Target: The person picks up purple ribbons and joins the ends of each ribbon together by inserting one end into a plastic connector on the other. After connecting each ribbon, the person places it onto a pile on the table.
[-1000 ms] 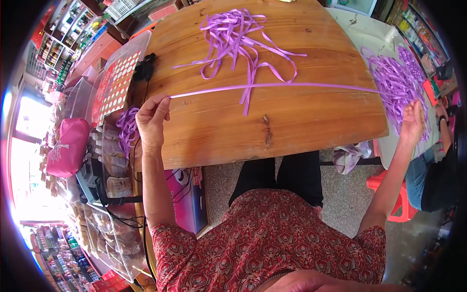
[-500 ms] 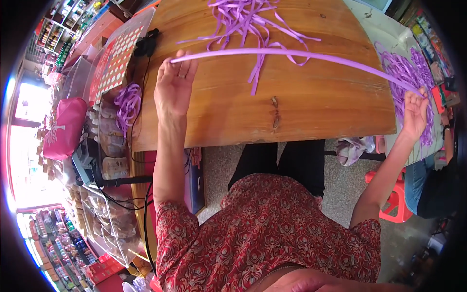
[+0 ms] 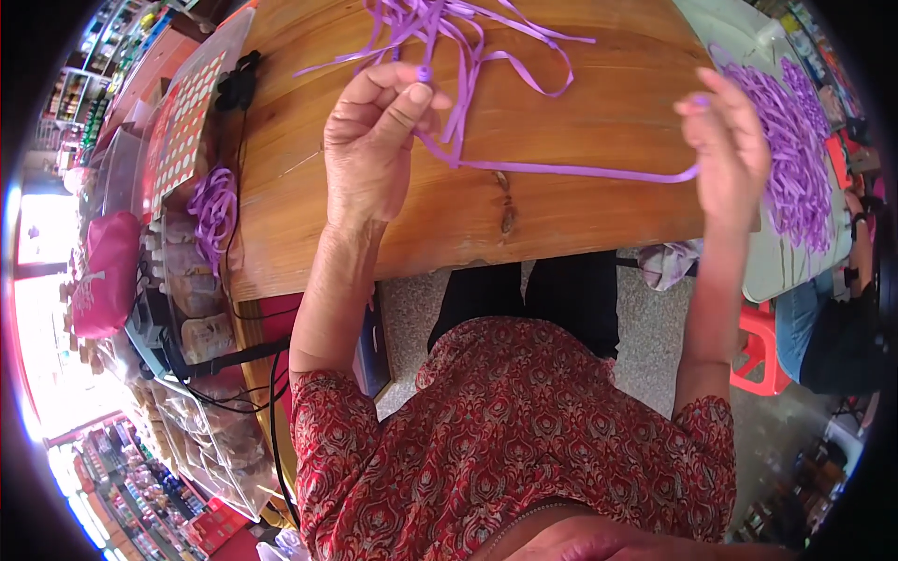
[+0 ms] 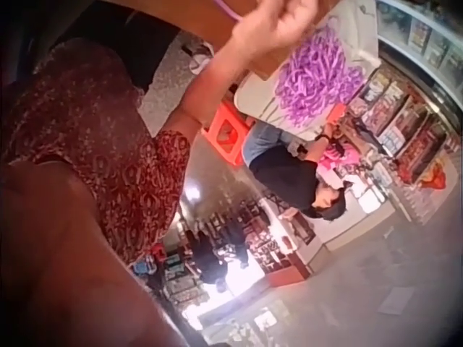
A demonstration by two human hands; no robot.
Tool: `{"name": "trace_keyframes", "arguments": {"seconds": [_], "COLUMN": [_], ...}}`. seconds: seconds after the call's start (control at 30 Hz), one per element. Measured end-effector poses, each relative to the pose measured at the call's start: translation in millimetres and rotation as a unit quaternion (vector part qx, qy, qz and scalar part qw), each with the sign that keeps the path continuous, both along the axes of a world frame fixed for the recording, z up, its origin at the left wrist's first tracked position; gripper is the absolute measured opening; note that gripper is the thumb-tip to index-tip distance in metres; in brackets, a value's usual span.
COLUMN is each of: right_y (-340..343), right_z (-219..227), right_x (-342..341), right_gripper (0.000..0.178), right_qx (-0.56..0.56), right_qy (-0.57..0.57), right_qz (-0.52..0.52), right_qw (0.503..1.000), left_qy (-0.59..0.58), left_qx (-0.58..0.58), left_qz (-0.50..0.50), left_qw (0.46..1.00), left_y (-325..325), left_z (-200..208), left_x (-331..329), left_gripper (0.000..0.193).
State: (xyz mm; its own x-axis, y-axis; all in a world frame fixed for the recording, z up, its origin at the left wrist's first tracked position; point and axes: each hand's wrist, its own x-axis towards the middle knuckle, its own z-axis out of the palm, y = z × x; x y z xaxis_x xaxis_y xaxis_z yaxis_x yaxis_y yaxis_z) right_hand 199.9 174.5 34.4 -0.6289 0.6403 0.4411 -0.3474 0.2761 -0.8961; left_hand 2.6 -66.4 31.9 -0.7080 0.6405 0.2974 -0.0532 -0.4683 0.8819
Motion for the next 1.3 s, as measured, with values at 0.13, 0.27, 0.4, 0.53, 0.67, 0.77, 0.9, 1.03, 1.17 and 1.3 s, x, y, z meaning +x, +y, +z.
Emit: {"name": "trace_keyframes", "arguments": {"seconds": [0.13,0.27,0.4,0.53,0.67,0.77,0.9,1.03,1.17,1.3], "right_y": [-45.7,-64.5,-76.5,-78.0,-74.2,-75.2,-81.2,-80.8,-91.2,-84.3], "right_z": [-2.1,-2.0,-0.2,-4.8,-7.8,-8.2,-7.0,-7.1,-3.2,-8.9], "right_x": [-26.6,-38.4,-41.8,-43.5,-43.4,-44.1,-45.0,-44.0,-41.8,-41.5], "right_gripper": [0.019,0.018,0.019,0.021,0.022,0.021,0.022,0.023,0.022,0.022], "right_qx": [0.035,0.05,0.027,-0.003,0.032,0.023,0.037,0.104,0.043,0.111], "right_qy": [0.014,0.051,0.058,0.093,0.086,0.082,0.095,0.082,0.057,0.063], "right_qz": [0.101,0.162,0.154,0.168,0.165,0.162,0.131,0.102,0.077,0.067], "right_qw": [0.994,0.984,0.986,0.981,0.982,0.983,0.986,0.986,0.994,0.99], "left_qy": [-0.022,-0.029,-0.015,0.064,0.11,0.132,0.159,0.176,0.217,0.197], "left_qx": [-0.021,-0.019,-0.018,-0.023,-0.012,-0.023,-0.037,-0.022,-0.043,-0.035], "left_qz": [-0.049,-0.069,-0.079,-0.025,-0.017,0.008,0.037,0.034,0.042,0.044], "left_qw": [0.998,0.997,0.997,0.997,0.994,0.991,0.986,0.984,0.974,0.979], "left_y": [13.9,17.3,20.3,27.9,30.7,32.1,33.1,34.9,33.1,34.9], "left_z": [-0.5,-1.0,2.7,2.0,-0.2,-0.7,-4.9,-6.1,-6.0,-6.4], "left_x": [18.4,30.7,42.2,49.9,47.8,48.7,48.8,49.8,48.6,48.7], "left_gripper": [0.013,0.013,0.013,0.015,0.012,0.011,0.014,0.015,0.015,0.016]}}
